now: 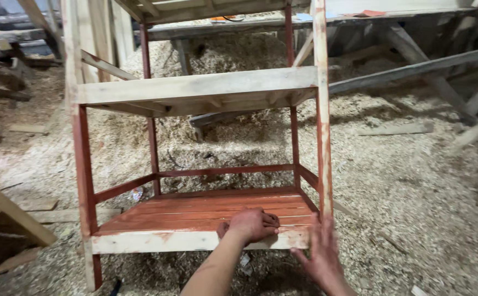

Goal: The person rubs reddish-brown stain onto the slatted shelves of a wooden shelving unit using a cloth. They work methodically across the lower shelf, then move to the upper shelf, applying stain to the slats and vertical supports.

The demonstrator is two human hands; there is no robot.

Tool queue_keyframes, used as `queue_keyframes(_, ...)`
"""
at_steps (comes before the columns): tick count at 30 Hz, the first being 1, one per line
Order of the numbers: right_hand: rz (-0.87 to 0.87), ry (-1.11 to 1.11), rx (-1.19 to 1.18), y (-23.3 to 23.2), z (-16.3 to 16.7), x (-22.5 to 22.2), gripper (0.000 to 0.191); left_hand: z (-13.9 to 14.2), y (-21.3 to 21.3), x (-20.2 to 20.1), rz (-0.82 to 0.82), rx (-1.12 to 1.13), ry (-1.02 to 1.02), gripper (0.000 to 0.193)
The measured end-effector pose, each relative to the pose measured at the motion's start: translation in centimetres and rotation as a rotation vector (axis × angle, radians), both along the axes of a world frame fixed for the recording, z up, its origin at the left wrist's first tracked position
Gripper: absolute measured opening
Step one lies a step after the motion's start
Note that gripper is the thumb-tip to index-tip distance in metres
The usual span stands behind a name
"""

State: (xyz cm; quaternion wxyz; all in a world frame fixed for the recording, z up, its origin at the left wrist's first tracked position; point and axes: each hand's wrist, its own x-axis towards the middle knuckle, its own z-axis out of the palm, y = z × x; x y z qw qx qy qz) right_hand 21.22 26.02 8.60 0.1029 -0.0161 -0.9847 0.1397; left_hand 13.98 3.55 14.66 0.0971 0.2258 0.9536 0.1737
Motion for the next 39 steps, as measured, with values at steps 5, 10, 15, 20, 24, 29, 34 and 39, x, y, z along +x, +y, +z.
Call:
queue_keyframes(5, -0.391, -0.216, -0.06, 0.7, 2.3, -0.9, 0.157, -1.4, -0.5, -1.6, -0.098, 0.015, -0.012, 0.037)
queue_keyframes(10, -0.326, -0.322, -0.068, -1.3, 5.2, -2.8, 0.175, -0.7, -0.7, -2.3, -0.147, 0.014, -0.056, 0.037)
queue_keyframes(15, -0.327, -0.349, -0.053, -1.5, 4.5, -3.5, 0.188, 0.6, 0.1, -2.9, -0.175, -0.024, -0.166, 0.042)
queue_keyframes(20, -0.299, -0.355, -0.009, -0.2, 2.6, -4.0, 0.188, -0.4, 3.6, -4.7, -0.292, 0.05, -0.181, 0.047)
queue_keyframes(24, -0.282, -0.345, -0.055, 0.5, 2.0, -4.0, 0.191, -1.5, 7.9, -5.6, -0.328, 0.028, -0.132, 0.051)
queue_keyframes(29, -0.287, -0.271, -0.109, 1.0, 1.4, -3.7, 0.191, -2.1, 12.9, -5.2, -0.268, 0.131, 0.046, 0.043)
queue_keyframes(34, -0.238, -0.097, -0.132, 1.4, 0.6, -3.5, 0.194, -2.5, 11.4, -5.2, -0.315, 0.312, -0.054, 0.038)
queue_keyframes(39, -0.231, -0.043, -0.15, 1.1, 1.0, -3.2, 0.192, -1.5, 6.6, -3.2, -0.539, 0.378, 0.103, 0.04)
